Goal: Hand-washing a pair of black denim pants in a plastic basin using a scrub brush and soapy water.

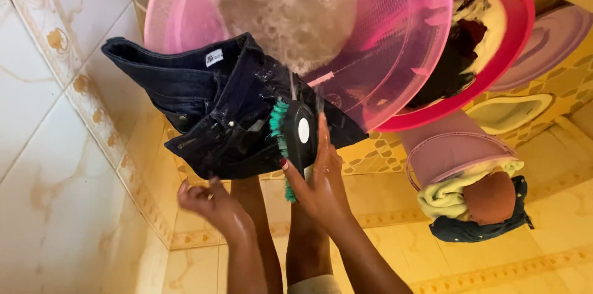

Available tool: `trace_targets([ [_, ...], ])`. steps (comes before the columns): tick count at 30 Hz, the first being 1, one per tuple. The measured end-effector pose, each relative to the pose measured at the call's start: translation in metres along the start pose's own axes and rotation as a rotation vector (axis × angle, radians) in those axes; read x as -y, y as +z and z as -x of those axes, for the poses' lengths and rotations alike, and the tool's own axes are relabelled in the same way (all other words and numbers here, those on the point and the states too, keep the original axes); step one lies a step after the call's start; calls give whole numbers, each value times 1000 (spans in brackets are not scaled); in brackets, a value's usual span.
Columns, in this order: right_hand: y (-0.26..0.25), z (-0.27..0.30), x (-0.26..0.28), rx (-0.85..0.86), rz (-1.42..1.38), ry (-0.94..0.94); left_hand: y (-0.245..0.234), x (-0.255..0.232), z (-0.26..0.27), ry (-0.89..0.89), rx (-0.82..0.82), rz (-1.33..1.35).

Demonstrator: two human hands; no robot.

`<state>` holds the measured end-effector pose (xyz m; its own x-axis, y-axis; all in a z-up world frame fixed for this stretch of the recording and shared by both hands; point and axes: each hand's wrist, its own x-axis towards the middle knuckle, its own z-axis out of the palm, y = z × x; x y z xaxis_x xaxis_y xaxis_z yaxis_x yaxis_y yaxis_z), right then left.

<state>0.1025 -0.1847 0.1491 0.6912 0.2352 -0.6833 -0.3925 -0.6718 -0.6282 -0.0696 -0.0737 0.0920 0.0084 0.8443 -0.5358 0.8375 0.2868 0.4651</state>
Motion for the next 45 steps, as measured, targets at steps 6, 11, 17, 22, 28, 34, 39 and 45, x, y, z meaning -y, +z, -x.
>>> trace_targets([
  [6, 16, 2, 18, 32, 47, 61, 36, -14, 14, -86, 75, 466],
  [11, 106, -81, -43, -68, -144, 102, 74, 41, -19, -55, 43, 426],
  [17, 141, -254, -213, -436, 627, -161, 75, 22, -22, -38, 157, 639],
  [22, 10, -151, -95, -167, 338, -284, 72, 42, -26, -49, 181, 595],
  [28, 69, -111, -120, 18, 503, -149, 71, 46, -29, -27, 198, 545],
  [34, 1, -234, -179, -236, 960, -81, 79, 39, -35, 17, 250, 631],
  [39, -30, -93, -49, 154, 891, -55, 71, 22, -29, -75, 259, 597],
  [45, 6, -129, -106, 349, 803, 28, 67, 51, -29, 31, 242, 537],
])
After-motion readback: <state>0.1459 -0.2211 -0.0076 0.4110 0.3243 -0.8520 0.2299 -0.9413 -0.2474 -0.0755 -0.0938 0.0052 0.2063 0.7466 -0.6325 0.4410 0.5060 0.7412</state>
